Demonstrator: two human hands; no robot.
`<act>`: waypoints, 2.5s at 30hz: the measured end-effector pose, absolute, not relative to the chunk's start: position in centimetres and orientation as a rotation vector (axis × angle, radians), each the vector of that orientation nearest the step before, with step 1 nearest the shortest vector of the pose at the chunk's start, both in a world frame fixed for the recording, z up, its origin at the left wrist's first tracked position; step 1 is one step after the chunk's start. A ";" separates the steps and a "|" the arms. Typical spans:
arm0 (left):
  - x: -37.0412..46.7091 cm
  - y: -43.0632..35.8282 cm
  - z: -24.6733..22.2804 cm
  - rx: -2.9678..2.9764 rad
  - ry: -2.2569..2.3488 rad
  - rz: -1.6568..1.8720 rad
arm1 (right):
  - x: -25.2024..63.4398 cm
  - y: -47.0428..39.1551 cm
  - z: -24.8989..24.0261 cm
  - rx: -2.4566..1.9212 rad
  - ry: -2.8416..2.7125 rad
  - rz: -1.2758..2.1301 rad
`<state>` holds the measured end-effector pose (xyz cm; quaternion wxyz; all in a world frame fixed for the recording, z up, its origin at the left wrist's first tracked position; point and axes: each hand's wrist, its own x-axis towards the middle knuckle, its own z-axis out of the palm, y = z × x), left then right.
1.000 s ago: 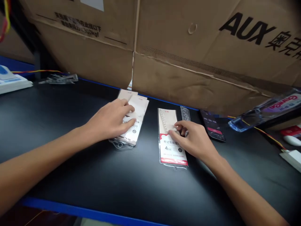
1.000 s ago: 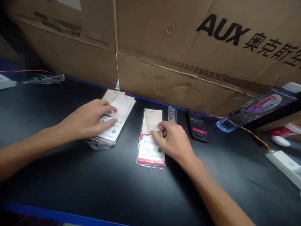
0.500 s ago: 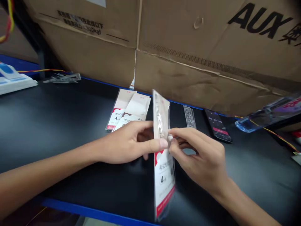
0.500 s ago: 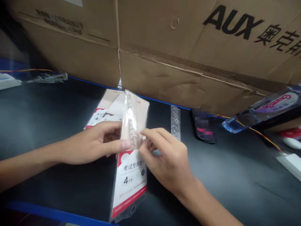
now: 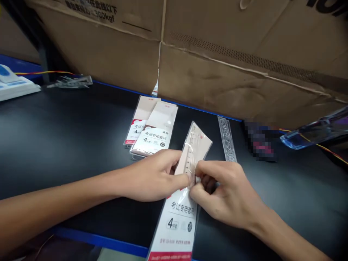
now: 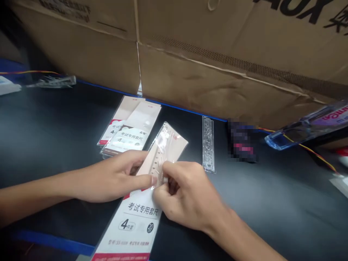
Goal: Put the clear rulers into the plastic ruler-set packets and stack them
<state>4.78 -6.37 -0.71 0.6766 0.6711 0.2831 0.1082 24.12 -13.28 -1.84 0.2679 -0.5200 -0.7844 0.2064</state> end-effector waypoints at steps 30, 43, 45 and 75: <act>3.2 -5.0 0.5 1.578 0.531 0.381 | 25.5 -11.7 -1.8 -1.270 -1.595 0.650; 2.4 -3.1 1.1 1.498 0.819 0.643 | 28.8 -9.0 -0.5 -1.416 -1.171 0.860; 2.1 -2.3 1.3 1.499 0.890 0.708 | 30.8 -8.0 -0.5 -1.501 -1.140 0.718; -0.3 2.8 -0.5 2.135 1.578 0.802 | 33.7 -7.5 -1.5 -2.219 -1.822 -0.028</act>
